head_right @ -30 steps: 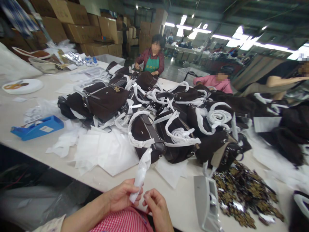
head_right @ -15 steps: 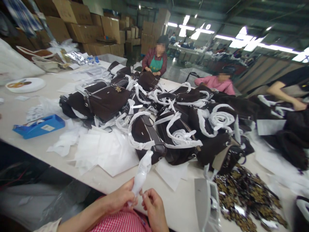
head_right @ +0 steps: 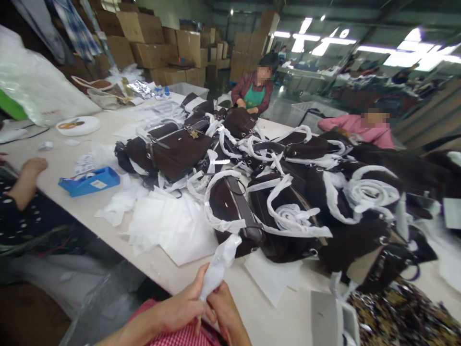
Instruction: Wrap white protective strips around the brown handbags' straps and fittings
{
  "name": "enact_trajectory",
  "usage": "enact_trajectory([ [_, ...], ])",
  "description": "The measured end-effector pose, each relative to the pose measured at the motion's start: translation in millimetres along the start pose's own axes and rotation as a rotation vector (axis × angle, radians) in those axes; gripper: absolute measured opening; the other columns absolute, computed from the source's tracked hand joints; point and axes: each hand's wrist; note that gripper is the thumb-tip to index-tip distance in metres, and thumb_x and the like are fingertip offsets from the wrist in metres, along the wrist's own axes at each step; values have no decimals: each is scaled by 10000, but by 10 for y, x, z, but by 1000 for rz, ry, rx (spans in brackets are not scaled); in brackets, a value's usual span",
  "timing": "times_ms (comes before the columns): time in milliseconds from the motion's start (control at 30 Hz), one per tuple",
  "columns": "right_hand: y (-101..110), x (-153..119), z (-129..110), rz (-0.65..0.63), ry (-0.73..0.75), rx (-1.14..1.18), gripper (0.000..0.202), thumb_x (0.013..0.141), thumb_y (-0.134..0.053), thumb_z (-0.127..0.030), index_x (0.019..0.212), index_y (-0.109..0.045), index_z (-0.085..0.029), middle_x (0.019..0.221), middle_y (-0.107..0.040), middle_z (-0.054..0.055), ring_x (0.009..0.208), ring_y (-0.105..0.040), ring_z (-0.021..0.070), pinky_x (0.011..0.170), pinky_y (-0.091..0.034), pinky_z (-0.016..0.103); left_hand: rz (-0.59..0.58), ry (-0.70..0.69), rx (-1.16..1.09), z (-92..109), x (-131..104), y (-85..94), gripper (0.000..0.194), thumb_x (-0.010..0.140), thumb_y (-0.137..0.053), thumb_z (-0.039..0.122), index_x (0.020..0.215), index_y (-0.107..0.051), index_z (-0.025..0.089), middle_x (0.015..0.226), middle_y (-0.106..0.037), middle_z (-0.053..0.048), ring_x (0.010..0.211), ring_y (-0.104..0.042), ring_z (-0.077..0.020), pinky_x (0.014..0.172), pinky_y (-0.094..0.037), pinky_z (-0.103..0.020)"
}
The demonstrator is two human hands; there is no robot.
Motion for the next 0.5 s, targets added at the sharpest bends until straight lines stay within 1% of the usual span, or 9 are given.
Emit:
enact_trajectory([
  [67,-1,45,42,60,15,-54,130,543,-589,-164,667,-621,-145,554,-588,-18,524,-475,125,482,-364,227,55,16,28,-20,4,18,969,615,-512,96,1433,-29,287,1113,-500,-91,537,-510,-88,457,-428,-231],
  [167,-8,82,99,152,19,-98,142,525,-541,-164,640,-623,-151,484,-543,-37,456,-420,109,428,-310,220,119,43,51,-80,45,35,969,641,-471,103,1452,33,269,1029,-518,-90,526,-508,-98,447,-420,-235],
  [200,-14,85,111,158,17,-89,158,519,-533,-160,643,-630,-151,486,-548,-35,461,-430,113,432,-321,222,125,52,45,-99,63,35,975,642,-463,103,1454,49,273,1027,-518,-91,506,-504,-92,445,-418,-239],
  [267,-33,80,116,157,19,-42,186,518,-549,-161,675,-646,-146,533,-594,-18,507,-485,133,471,-374,233,132,64,30,-117,96,27,994,634,-454,98,1454,71,297,1087,-503,-113,452,-484,-69,436,-411,-248],
  [400,-58,28,55,175,5,94,268,520,-647,-174,784,-672,-137,655,-670,15,602,-565,176,545,-449,266,171,101,56,-60,119,-2,1024,619,-436,85,1453,107,327,1269,-404,-188,390,-449,-41,404,-391,-261],
  [433,-51,6,36,165,2,130,280,525,-672,-179,802,-678,-141,670,-676,17,615,-572,178,560,-458,269,180,107,69,-41,117,-4,1027,623,-433,86,1454,120,324,1298,-387,-199,390,-446,-38,397,-383,-254],
  [500,-19,-43,7,102,4,218,249,554,-713,-214,796,-687,-157,697,-679,17,638,-577,175,591,-471,272,208,110,81,-28,112,7,1025,630,-436,86,1459,122,316,1347,-364,-207,405,-438,-33,387,-366,-231],
])
Point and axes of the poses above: each hand's wrist, its own x-axis towards the middle knuckle, its own y-axis out of the back of the hand, z = x × y
